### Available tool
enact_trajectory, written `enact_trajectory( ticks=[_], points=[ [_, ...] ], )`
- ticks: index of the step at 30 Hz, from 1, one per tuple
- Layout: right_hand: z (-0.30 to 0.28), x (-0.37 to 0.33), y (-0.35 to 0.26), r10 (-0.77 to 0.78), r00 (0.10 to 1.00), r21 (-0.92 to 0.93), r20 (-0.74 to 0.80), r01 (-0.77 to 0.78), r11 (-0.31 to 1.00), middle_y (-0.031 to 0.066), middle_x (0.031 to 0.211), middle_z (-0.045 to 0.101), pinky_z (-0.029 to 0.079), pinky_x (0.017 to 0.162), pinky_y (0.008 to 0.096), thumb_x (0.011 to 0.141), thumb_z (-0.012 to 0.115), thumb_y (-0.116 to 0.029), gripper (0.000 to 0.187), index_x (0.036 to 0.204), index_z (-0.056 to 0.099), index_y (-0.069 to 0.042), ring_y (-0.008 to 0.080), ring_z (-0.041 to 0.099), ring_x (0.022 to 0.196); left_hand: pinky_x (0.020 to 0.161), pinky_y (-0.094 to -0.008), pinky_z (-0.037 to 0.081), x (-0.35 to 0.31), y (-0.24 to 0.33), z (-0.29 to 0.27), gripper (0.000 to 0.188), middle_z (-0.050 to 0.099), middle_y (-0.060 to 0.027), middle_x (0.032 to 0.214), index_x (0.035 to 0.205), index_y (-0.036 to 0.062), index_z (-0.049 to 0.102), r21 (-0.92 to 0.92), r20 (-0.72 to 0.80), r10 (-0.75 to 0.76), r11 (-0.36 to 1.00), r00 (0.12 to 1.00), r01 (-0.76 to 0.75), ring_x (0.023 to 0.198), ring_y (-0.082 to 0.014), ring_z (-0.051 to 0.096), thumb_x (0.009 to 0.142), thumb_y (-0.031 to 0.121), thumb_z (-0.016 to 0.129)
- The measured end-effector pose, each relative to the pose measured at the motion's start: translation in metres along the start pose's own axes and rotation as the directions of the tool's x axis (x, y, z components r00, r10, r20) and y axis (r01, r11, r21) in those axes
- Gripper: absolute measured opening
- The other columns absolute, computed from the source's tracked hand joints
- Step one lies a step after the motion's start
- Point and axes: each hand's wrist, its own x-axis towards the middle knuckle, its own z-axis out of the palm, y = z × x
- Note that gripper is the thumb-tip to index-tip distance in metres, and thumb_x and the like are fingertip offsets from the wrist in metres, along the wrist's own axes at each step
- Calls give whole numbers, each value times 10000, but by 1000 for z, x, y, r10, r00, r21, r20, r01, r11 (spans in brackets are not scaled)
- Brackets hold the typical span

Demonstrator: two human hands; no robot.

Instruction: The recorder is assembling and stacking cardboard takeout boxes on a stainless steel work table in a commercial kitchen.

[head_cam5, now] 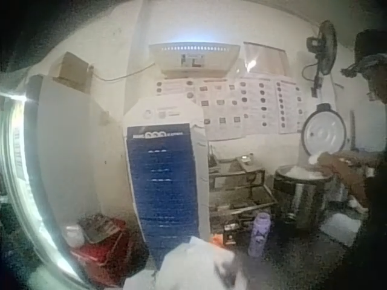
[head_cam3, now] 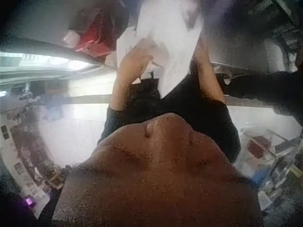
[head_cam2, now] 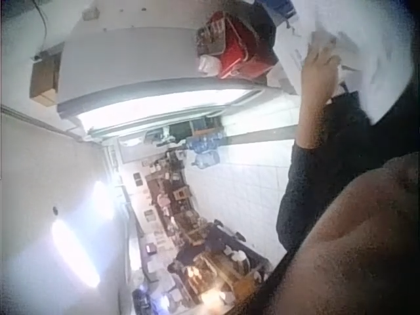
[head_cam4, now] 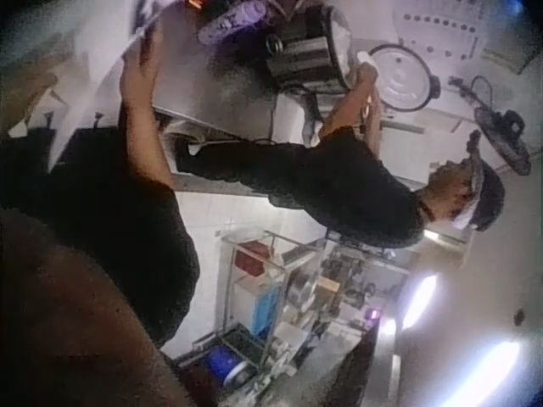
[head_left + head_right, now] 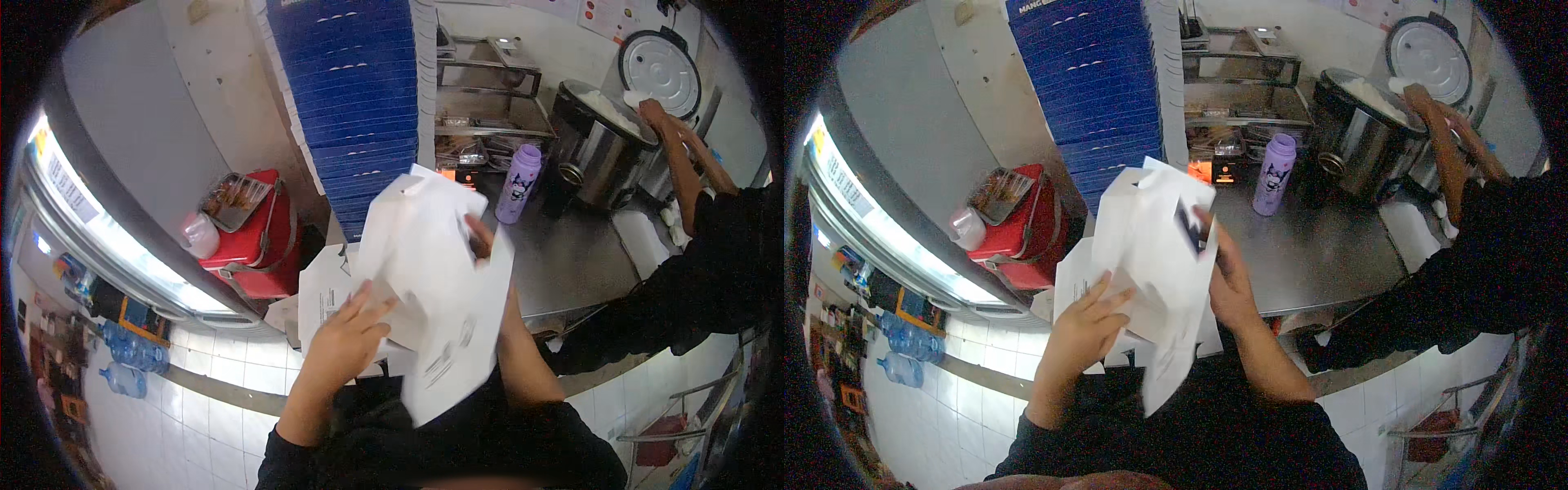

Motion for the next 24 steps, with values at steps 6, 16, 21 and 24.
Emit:
enact_trajectory(
  ticks=[6,16,21,24],
  points=[
    [18,1,-36,26,891,-235,453,92,968,80,1294,552,576,915,342,795,814,-105,557,1311,604,-100,208,600,1141,1074,-450,431,2,-29,-17,120,537,-163,1418,822,68,674,3,-85,-192,981,978,193,1343,-420,459,746,-25,666],
    [46,-10,-21,-294,459,-228,838,784,577,257,1501,414,303,1147,554,800,800,-298,501,1205,566,-117,453,305,1440,1041,-448,474,-14,17,-23,600,511,-198,1373,1436,-25,342,-971,-21,-704,-156,710,-183,1246,-305,549,958,192,632],
    [62,-18,-15,-347,838,344,422,206,916,290,1498,385,264,1167,507,891,665,-85,576,1388,375,-69,392,345,1433,975,-399,536,7,27,-1,252,653,-155,1154,1214,-28,575,-955,-157,-728,-60,667,-291,1073,-235,645,969,-61,529],
    [53,-18,-20,-409,776,-332,480,593,734,257,1509,382,387,1114,431,845,701,-55,608,1406,467,-43,403,438,1368,957,-391,543,11,34,9,260,643,-154,1188,1227,-37,567,-964,-124,-699,-84,704,-253,1075,-225,643,969,-50,538]
  ],
)
